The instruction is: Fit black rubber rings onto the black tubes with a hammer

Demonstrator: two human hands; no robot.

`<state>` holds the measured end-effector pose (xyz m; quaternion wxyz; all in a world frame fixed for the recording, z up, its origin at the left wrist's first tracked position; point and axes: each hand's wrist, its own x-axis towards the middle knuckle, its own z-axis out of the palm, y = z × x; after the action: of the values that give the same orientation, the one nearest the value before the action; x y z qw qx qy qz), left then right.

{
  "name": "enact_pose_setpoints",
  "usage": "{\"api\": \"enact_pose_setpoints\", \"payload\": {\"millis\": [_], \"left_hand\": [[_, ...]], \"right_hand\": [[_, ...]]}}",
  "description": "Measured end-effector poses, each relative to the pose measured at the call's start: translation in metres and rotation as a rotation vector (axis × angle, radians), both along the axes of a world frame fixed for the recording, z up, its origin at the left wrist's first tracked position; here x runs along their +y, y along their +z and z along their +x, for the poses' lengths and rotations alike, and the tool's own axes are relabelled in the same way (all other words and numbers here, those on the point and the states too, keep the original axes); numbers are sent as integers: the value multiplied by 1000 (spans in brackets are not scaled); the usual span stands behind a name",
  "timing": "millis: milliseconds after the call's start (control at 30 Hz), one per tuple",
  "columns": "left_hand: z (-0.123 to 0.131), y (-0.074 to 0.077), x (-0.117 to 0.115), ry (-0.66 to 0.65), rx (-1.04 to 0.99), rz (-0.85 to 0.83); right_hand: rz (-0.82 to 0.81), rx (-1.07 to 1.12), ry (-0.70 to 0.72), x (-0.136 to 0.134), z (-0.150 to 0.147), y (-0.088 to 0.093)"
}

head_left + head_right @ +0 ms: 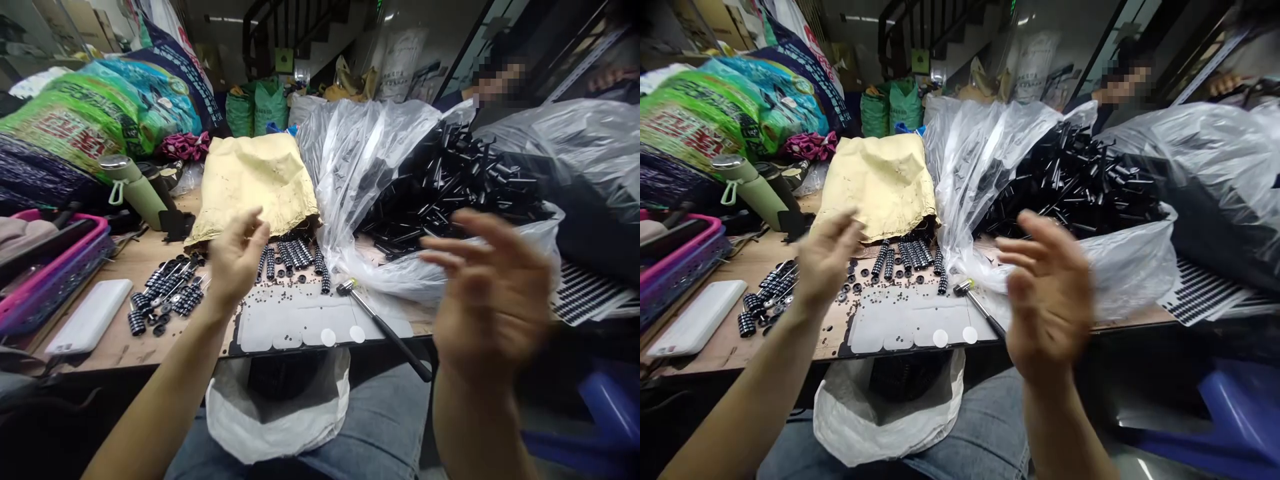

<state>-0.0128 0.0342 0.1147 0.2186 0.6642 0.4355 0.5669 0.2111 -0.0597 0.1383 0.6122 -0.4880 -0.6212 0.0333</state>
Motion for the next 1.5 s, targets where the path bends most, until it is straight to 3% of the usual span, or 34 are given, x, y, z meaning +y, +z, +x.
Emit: {"api": "enact_pose_setpoints", "payload": {"millis": [100,200,267,333,433,533,700,833,933,1033,1133,1233,1400,1500], "left_hand": [[12,-56,36,182,521,-389],[21,-107,49,286,846,-554],[26,-128,46,317,952,-564],[28,-137,42,319,999,-563],[27,-139,38,308,1006,-555],[21,-138,34,322,1001,-514],[1,-122,6,200,796,-449],[-18,-93,-21,-3,681,-431],[-19,-86,-29,-114,634,-433],[-7,-102,-29,-110,472,-424],[6,-126,-27,-68,230,-447],[16,-138,-27,-40,24,-490],[40,-128,-22,-84,-319,-557],[59,-119,-14,-238,-501,-776]], "right_hand": [[-202,29,35,15,1,-29],[-399,-66,16,26,12,-73],[-471,-149,12,35,25,-97],[-540,-309,-64,51,42,-113],[-673,-690,-377,85,76,-120],[-766,-832,-542,121,110,-120],[-899,-939,-557,149,144,-131],[-908,-988,-575,152,151,-144],[-878,-992,-590,154,152,-147],[-769,-986,-559,153,147,-144],[-572,-959,-510,144,136,-141],[-363,-928,-397,127,115,-143],[-101,-876,-175,92,56,-157],[106,-791,7,81,21,-165]]}}
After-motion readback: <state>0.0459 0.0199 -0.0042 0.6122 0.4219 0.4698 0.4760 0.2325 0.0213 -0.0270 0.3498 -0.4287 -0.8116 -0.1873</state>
